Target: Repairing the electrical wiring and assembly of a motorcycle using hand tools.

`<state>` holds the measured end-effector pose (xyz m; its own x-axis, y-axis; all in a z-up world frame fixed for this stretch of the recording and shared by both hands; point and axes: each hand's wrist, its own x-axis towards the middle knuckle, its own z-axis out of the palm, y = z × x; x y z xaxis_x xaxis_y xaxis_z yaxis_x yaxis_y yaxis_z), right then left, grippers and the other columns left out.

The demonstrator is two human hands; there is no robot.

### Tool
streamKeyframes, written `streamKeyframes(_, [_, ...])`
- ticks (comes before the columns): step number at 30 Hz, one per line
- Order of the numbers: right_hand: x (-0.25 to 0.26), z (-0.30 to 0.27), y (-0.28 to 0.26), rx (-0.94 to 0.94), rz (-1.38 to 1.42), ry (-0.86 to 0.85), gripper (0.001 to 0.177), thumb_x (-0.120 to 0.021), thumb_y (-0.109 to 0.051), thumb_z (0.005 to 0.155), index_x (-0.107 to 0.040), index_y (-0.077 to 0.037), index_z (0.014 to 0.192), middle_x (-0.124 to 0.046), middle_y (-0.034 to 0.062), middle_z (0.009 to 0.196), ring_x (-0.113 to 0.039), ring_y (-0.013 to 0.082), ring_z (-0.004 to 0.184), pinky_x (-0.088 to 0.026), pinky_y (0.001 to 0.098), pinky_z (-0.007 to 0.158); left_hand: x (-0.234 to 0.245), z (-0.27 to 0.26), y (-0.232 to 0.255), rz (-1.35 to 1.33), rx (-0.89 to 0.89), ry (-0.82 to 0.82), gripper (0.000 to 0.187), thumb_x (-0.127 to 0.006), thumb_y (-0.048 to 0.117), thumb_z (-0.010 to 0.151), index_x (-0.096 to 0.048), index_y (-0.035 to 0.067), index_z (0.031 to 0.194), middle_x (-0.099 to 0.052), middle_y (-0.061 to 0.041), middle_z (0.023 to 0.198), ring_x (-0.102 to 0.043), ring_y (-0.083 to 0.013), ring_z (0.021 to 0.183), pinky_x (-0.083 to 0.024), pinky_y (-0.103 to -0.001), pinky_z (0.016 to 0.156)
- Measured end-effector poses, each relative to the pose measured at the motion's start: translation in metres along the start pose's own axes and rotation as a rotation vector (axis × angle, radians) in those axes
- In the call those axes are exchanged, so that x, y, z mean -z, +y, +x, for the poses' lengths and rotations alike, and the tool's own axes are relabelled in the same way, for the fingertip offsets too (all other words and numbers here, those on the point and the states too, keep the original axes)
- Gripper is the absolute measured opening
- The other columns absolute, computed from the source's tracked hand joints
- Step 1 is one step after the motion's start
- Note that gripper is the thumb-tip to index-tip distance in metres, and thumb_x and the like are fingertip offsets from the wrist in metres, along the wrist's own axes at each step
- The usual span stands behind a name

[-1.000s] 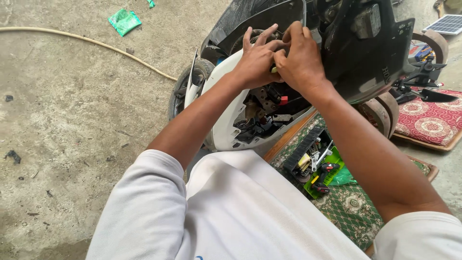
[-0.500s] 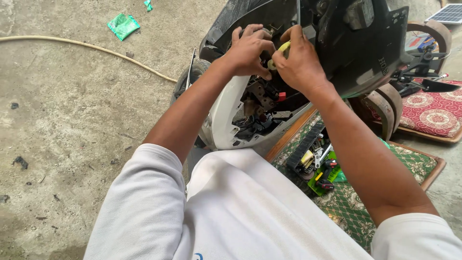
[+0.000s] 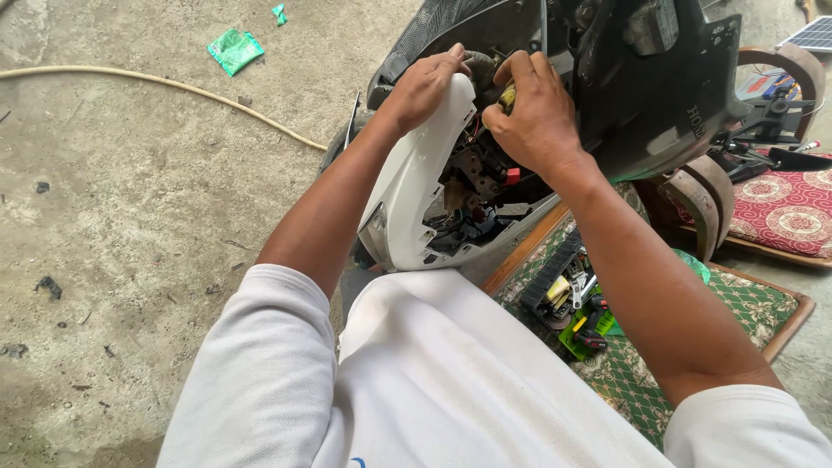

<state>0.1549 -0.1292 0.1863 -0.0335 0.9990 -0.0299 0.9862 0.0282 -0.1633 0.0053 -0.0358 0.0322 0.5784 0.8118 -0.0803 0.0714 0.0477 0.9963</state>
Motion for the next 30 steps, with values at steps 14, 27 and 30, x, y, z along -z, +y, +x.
streamKeyframes(14, [0.008,-0.005,-0.001,-0.094,0.012,-0.052,0.028,-0.069,-0.023,0.099,-0.053,-0.008,0.118,-0.054,0.0123,0.114,-0.066,0.0326,0.096,-0.055,0.0477,0.082,0.014,0.008,-0.040,-0.091,0.561,-0.214,0.113,-0.026,0.091,0.079,-0.039,0.009,0.155,-0.030,-0.025,0.162,-0.027,-0.0461,0.149,-0.022,-0.068,0.117])
streamKeyframes(27, [0.004,-0.007,0.001,-0.024,0.026,0.036,0.028,-0.069,-0.020,0.098,-0.054,-0.004,0.114,-0.056,0.0161,0.113,-0.066,0.0368,0.095,-0.055,0.0491,0.080,0.019,0.025,-0.036,-0.092,0.602,-0.362,0.125,-0.016,0.097,0.070,-0.057,0.006,0.146,-0.043,-0.029,0.156,-0.043,-0.0437,0.146,-0.035,-0.066,0.114])
streamKeyframes(30, [0.004,-0.006,0.001,-0.088,0.031,-0.002,0.025,-0.068,-0.026,0.108,-0.054,-0.007,0.114,-0.058,0.0126,0.113,-0.067,0.0359,0.096,-0.055,0.0493,0.082,0.020,0.033,-0.031,-0.109,0.581,-0.440,0.133,-0.014,0.100,0.071,-0.059,-0.001,0.145,-0.050,-0.033,0.152,-0.051,-0.0421,0.143,-0.042,-0.055,0.116])
